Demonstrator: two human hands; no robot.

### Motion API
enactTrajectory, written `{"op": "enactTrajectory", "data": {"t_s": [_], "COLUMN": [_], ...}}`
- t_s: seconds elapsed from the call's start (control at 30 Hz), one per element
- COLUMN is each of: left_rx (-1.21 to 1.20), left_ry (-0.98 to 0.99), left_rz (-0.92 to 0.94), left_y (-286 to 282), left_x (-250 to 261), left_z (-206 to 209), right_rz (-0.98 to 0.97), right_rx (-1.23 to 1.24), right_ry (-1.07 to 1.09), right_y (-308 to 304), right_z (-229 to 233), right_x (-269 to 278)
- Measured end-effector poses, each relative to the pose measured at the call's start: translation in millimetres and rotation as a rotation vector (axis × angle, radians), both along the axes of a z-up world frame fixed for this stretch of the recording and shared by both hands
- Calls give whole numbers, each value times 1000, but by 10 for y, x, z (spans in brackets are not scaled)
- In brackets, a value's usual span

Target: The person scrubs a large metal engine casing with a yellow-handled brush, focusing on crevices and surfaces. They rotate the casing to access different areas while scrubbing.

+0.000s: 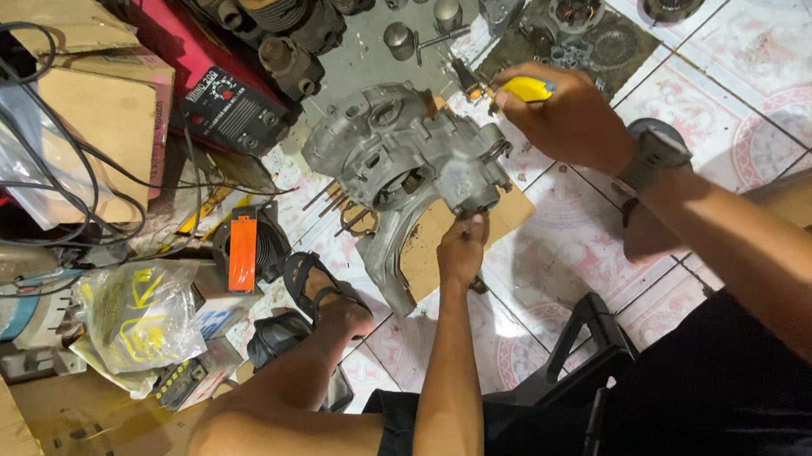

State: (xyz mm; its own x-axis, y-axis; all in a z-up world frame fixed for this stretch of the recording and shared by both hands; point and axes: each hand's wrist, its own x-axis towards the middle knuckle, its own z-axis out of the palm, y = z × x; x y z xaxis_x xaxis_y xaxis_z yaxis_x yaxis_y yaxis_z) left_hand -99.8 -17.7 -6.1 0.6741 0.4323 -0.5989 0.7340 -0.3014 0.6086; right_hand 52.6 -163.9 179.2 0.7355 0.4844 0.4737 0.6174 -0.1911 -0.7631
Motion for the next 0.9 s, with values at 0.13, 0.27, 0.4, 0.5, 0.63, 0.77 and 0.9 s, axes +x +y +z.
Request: {"op": "enactTrajectory", "data": {"t_s": [0.13, 0.27, 0.4, 0.5, 0.63, 0.77, 0.9], "left_rx": [-79, -123, -95, -49, 407, 853, 937], "left_ry": [-27, -57, -69, -61, -410, -705, -724], "left_rz": [148, 185, 170, 145, 137, 130, 201], "left_y": [-11, 70, 177, 322, 515, 1086, 1270], "left_x": [29, 81, 148, 218, 401, 557, 786], "left_z": [262, 322, 632, 871, 803, 862, 1102], "right_rz": [118, 142, 164, 241, 219, 170, 86], "right_rx": [-163, -575, -710, -675, -619, -451, 17], "right_ry": [-36, 217, 245, 96, 172, 273, 448], "right_y": [-39, -15, 86, 156, 363, 709, 880], "right_z": [219, 548, 763, 801, 539, 380, -160], "right_x": [137, 223, 293, 394, 681, 874, 890]}}
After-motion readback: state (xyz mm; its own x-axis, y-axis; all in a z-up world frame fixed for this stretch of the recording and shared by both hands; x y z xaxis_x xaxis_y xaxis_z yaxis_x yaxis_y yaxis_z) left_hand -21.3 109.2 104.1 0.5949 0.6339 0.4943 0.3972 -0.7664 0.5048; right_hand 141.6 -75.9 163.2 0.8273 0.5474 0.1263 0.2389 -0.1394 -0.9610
